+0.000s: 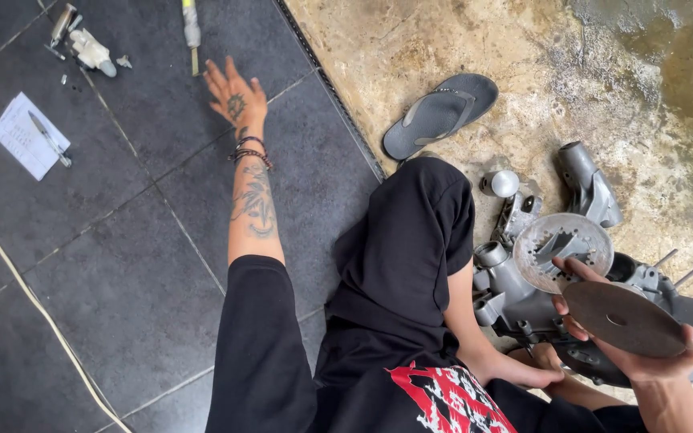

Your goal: Manually sanding a motorcycle clutch plate using a grinding disc and a screwdriver for cleaning.

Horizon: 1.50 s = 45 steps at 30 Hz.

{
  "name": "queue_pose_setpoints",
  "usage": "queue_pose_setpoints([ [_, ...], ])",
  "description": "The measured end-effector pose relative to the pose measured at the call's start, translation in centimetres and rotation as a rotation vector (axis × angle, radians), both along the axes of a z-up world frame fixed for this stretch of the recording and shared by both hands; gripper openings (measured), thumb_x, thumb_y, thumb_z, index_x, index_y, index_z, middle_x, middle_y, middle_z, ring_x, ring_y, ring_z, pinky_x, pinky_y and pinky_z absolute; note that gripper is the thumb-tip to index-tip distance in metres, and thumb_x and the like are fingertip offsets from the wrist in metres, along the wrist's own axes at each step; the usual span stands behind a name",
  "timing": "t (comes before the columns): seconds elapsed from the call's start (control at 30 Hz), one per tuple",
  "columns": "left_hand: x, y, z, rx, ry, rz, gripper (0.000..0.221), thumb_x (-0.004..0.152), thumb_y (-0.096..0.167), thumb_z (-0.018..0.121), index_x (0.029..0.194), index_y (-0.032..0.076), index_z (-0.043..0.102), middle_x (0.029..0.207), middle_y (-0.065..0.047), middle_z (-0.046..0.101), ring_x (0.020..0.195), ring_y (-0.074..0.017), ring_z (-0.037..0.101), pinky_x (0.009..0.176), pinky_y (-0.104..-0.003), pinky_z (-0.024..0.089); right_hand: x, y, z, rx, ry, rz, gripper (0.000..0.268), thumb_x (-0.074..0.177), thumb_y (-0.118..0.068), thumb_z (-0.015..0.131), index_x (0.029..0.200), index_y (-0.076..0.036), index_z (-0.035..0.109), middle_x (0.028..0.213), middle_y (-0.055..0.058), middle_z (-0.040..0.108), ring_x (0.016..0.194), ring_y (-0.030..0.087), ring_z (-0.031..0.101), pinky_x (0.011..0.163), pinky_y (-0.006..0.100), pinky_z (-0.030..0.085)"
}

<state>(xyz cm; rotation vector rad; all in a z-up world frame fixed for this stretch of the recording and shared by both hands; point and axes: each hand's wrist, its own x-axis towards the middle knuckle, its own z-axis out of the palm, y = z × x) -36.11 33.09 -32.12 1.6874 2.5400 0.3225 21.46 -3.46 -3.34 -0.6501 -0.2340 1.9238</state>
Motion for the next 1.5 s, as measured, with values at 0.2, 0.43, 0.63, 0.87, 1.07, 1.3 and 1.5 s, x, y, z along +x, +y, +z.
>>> queue_pose_setpoints([
  [0.2,-5.2,0.1,0.9,-0.042,0.086,0.049,0.065,0.096,0.012,0.075,0.150,0.008,0.039,0.160,-0.021,0.027,0.150,-0.0395,0.025,0.113,-0.071,0.034,0.5,-0.7,-2.0,-0.063,-0.063,-0.072,0.110,0.088,-0.039,0.097,0.153,0.021,0.032,0.152,0.036,0.044,0.110,0.045,0.063,0.075,0.044,0.048],
  [0.43,-9.1,4.5,-0.1,0.098,0.071,-0.110,0.073,0.097,0.014,0.076,0.150,-0.002,0.029,0.144,-0.021,0.046,0.130,-0.0365,0.054,0.103,-0.051,0.053,-1.9,-2.1,-4.6,-0.086,0.060,-0.238,0.104,0.098,-0.036,0.088,0.156,0.018,0.020,0.157,0.035,0.034,0.114,0.045,0.057,0.076,0.045,0.048],
  [0.63,-6.0,3.2,-2.4,0.041,0.087,-0.137,0.036,0.094,0.020,0.076,0.115,0.007,0.049,0.113,-0.013,0.054,0.102,-0.0324,0.063,0.086,-0.045,0.058,-6.3,-2.4,-3.2,-0.268,0.141,-0.339,0.100,0.094,-0.042,0.085,0.153,0.013,0.027,0.114,0.034,0.059,0.080,0.033,0.060,0.078,0.050,0.039],
  [0.87,3.0,-7.4,6.9,0.287,-0.158,-0.265,0.010,0.105,0.013,0.052,0.114,0.008,0.052,0.092,-0.013,0.066,0.073,-0.0344,0.068,0.065,-0.048,0.050,-5.2,-1.6,-3.5,-0.143,0.090,-0.295,0.092,0.094,-0.039,0.086,0.152,0.014,0.038,0.121,0.037,0.057,0.079,0.038,0.055,0.075,0.047,0.044],
  [1.07,17.9,-16.0,19.0,0.019,-1.334,-0.388,0.028,0.107,0.013,0.047,0.131,0.009,0.061,0.061,0.007,0.047,0.044,-0.0028,0.034,0.040,-0.022,0.025,-3.4,-1.8,0.4,-0.027,0.227,-0.234,0.095,0.097,-0.027,0.087,0.157,0.017,0.027,0.161,0.035,0.025,0.121,0.052,0.053,0.095,0.059,0.039],
  [1.3,28.3,-23.7,27.2,-0.222,-1.891,-0.549,0.041,0.105,0.024,0.056,0.140,0.004,0.052,0.081,-0.001,0.050,0.055,-0.0019,0.034,0.047,-0.018,0.028,-3.7,-4.0,3.8,0.161,0.173,-0.142,0.100,0.094,-0.041,0.094,0.153,0.010,0.032,0.146,0.028,0.040,0.109,0.038,0.050,0.092,0.039,0.042],
  [1.5,34.2,-31.3,23.4,-0.473,-1.809,-0.841,0.068,0.089,0.037,0.078,0.136,-0.007,0.055,0.098,-0.018,0.072,0.058,-0.0115,0.064,0.054,-0.026,0.052,-6.1,-11.0,-1.0,0.194,0.001,-0.276,0.138,0.071,-0.066,0.087,0.154,0.022,0.021,0.137,0.036,0.050,0.111,0.031,0.059,0.077,0.028,0.050],
])
